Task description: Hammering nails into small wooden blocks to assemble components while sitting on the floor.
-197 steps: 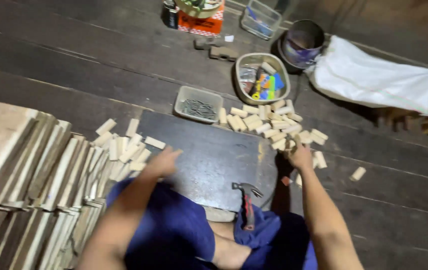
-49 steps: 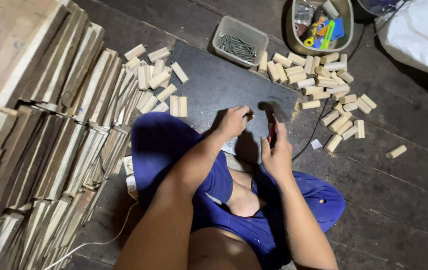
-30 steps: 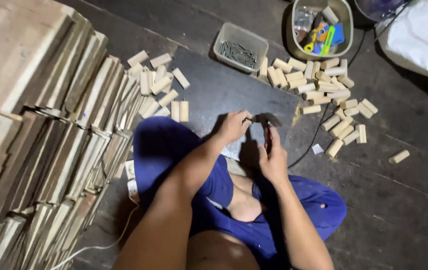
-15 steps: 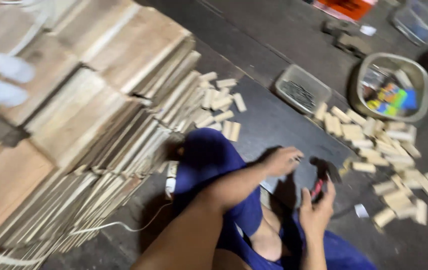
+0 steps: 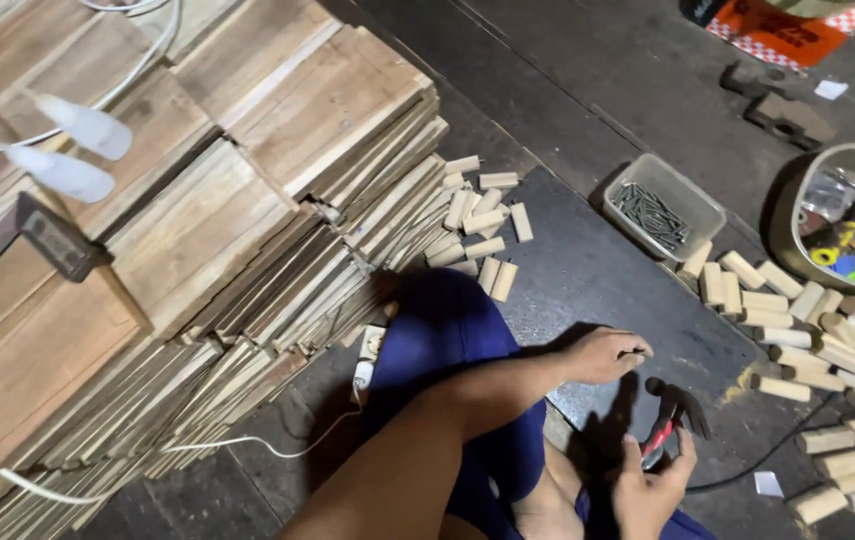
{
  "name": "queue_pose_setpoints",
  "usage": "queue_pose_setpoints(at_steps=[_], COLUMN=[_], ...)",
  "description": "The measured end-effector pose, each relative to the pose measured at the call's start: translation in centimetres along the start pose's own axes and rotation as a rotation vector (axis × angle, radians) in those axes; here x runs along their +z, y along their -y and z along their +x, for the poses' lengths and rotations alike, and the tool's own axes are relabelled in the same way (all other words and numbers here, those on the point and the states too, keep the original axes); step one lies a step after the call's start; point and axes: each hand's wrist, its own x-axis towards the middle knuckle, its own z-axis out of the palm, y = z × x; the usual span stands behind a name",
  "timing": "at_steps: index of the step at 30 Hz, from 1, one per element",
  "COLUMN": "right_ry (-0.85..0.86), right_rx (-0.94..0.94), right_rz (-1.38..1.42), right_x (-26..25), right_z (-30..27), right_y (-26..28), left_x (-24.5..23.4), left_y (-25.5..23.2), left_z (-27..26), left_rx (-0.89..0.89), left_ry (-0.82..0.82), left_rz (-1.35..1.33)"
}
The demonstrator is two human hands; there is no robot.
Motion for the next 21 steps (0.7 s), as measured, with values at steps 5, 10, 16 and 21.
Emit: queue_pose_setpoints(at_steps=[5, 10, 16, 21], right_ry=[-0.034, -0.012, -0.005, -0.013], right_rx=[-0.008, 0.031, 0.038, 0.090], right_rz=[0.020, 0.094, 0.070, 0.053], right_x=[-0.7, -0.7, -1.5, -2.4], right_z=[0.3, 0.4, 0.7, 0.9], right_y=[-0.1, 0.0, 2.3, 3.4], left_x=[-0.3, -0.4, -0.5, -0.5], left_y=[-0.2, 0.6, 1.7, 1.5], left_z=[-0.2, 0.1, -0.5, -0.5], left_rx=[-0.023, -0.044, 0.042, 0.150], left_ry=[0.102, 0.078, 0.163, 0.142], left_rz=[0.095, 0.060, 0.094, 0.114])
